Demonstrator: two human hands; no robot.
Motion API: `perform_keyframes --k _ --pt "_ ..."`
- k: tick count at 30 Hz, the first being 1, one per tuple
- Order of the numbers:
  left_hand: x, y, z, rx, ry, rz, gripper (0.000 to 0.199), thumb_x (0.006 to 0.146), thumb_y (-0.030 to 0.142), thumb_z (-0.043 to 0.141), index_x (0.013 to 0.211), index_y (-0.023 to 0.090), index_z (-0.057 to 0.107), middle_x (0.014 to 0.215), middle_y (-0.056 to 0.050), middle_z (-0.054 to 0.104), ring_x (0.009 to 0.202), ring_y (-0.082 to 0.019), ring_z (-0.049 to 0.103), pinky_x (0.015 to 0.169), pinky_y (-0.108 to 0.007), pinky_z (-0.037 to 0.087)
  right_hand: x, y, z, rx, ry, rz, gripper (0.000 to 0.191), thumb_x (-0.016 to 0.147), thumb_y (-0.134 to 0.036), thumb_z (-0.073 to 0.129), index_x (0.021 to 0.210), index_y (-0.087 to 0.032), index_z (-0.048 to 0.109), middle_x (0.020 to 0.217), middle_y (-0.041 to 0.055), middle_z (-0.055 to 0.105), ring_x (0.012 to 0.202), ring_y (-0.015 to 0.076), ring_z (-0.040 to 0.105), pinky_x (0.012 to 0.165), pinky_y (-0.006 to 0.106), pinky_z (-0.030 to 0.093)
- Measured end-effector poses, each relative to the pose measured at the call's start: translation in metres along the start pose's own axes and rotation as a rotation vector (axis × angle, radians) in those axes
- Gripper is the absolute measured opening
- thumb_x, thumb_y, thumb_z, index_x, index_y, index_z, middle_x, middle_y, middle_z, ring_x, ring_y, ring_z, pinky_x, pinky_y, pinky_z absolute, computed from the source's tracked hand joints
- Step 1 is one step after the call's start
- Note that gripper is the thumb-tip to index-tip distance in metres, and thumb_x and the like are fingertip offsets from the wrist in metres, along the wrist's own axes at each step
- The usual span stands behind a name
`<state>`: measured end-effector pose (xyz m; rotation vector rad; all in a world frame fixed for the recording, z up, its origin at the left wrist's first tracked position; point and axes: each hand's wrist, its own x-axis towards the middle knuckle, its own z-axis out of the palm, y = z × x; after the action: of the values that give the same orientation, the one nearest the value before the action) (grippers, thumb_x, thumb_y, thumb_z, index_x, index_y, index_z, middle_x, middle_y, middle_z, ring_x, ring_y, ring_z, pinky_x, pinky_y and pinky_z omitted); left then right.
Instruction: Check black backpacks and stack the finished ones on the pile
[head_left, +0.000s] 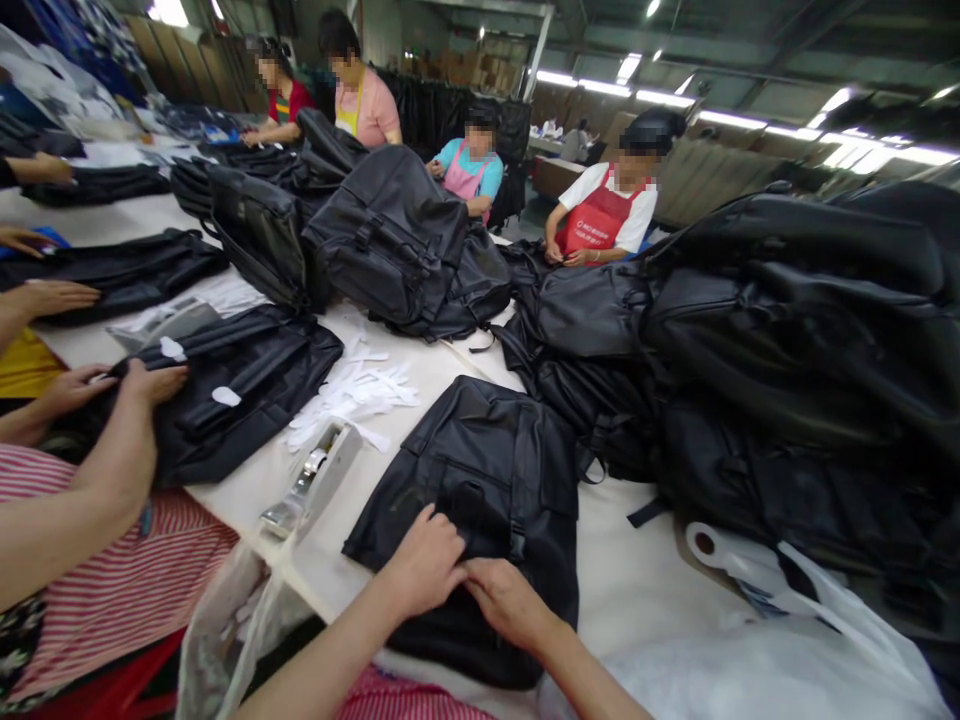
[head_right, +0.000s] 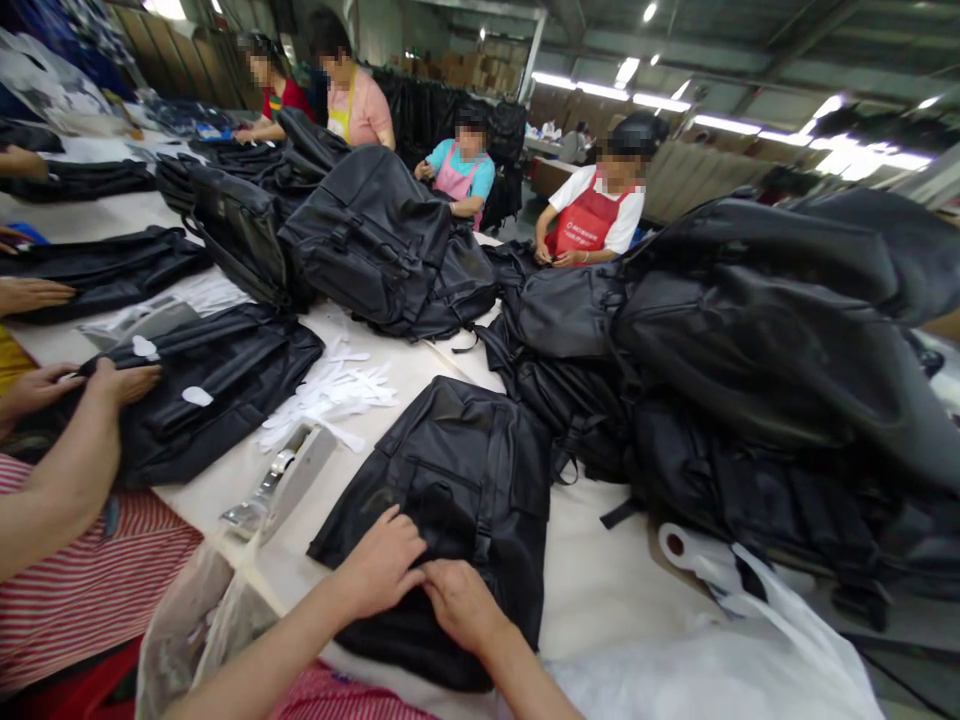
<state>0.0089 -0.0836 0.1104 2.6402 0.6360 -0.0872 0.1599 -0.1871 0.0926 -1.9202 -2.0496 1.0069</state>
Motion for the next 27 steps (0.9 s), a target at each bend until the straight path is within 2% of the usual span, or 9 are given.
perform_keyframes --k 2,5,10,15,17,19,22,25,27 --pt "-0.003 0.01 0.01 0.136 -0.113 0.015 0.02 0.079 0.032 0.068 0.088 0.014 0.07 0.091 -0.011 0.07 0.109 -0.03 0.055 0.114 -0.056 0.027 0.017 0.004 -0.007 -0.059 -0.01 0.145 0.032 0.097 -0.012 0.036 0.103 -0.017 0.067 0.1 0.0073 0.071 0.097 0.0167 0.065 0.086 0.024 0.046" --pt "-0.009 0.006 0.016 0.153 -0.092 0.0 0.009 0.08 0.022 0.066 0.084 0.015 0.069 0.09 -0.008 0.068 0.107 -0.027 0.055 0.113 -0.053 0.031 0.04 0.008 -0.016 -0.128 -0.003 0.286 0.028 0.096 -0.014 0.039 0.106 -0.009 0.065 0.105 0.0176 0.069 0.1 0.0237 0.066 0.085 0.03 0.047" --pt "-0.023 -0.012 0.004 0.054 -0.005 -0.105 0.013 0.086 0.03 0.064 0.085 0.017 0.066 0.098 -0.006 0.066 0.11 -0.025 0.054 0.099 -0.044 0.045 0.047 0.005 -0.026 -0.167 -0.146 0.261 0.034 0.099 -0.033 0.041 0.103 -0.015 0.07 0.108 0.0156 0.071 0.104 0.0249 0.066 0.087 0.031 0.049" --pt "-0.024 -0.007 0.009 0.036 -0.006 -0.11 0.013 0.084 0.03 0.066 0.084 0.017 0.066 0.097 -0.004 0.065 0.113 -0.024 0.054 0.113 -0.049 0.035 0.065 0.012 -0.027 -0.18 -0.389 0.298 0.016 0.081 -0.029 0.069 0.087 -0.016 0.076 0.098 0.0136 0.074 0.102 0.0257 0.068 0.085 0.027 0.05" --pt "-0.024 -0.004 0.015 0.014 0.033 -0.11 0.01 0.084 0.028 0.067 0.082 0.018 0.066 0.096 -0.002 0.065 0.116 -0.023 0.054 0.117 -0.049 0.031 0.076 0.016 -0.024 -0.18 -0.422 0.347 0.027 0.072 -0.033 0.076 0.091 -0.014 0.076 0.099 0.0158 0.074 0.101 0.0294 0.068 0.083 0.031 0.052" --pt "-0.026 -0.004 0.022 -0.006 0.068 -0.116 0.008 0.084 0.026 0.067 0.082 0.019 0.065 0.094 -0.002 0.065 0.119 -0.023 0.053 0.117 -0.049 0.031 0.08 0.016 -0.02 -0.176 -0.406 0.384 0.039 0.074 -0.04 0.073 0.099 -0.01 0.074 0.104 0.0202 0.072 0.102 0.0328 0.067 0.084 0.036 0.053" --pt "-0.029 -0.007 0.033 -0.027 0.082 -0.108 0.006 0.085 0.025 0.065 0.082 0.019 0.065 0.093 -0.001 0.065 0.121 -0.024 0.052 0.117 -0.05 0.032 0.074 0.011 -0.014 -0.133 -0.358 0.316 0.042 0.085 -0.039 0.062 0.113 -0.008 0.067 0.114 0.021 0.068 0.109 0.0314 0.065 0.088 0.037 0.051" --pt "-0.031 -0.005 0.039 -0.049 0.099 -0.093 0.006 0.087 0.021 0.059 0.087 0.02 0.065 0.095 -0.002 0.066 0.121 -0.024 0.052 0.117 -0.053 0.032 0.065 0.007 -0.008 -0.026 -0.396 0.095 0.03 0.091 -0.024 0.053 0.118 -0.022 0.065 0.118 0.0057 0.07 0.111 0.0183 0.063 0.092 0.025 0.048" --pt "-0.03 -0.001 0.038 -0.062 0.124 -0.074 0.015 0.086 0.015 0.054 0.096 0.021 0.063 0.103 -0.004 0.066 0.122 -0.024 0.051 0.117 -0.053 0.031 0.066 0.008 -0.003 0.013 -0.471 -0.011 0.032 0.088 -0.011 0.049 0.111 -0.021 0.069 0.118 0.004 0.07 0.111 0.0152 0.063 0.093 0.022 0.046"
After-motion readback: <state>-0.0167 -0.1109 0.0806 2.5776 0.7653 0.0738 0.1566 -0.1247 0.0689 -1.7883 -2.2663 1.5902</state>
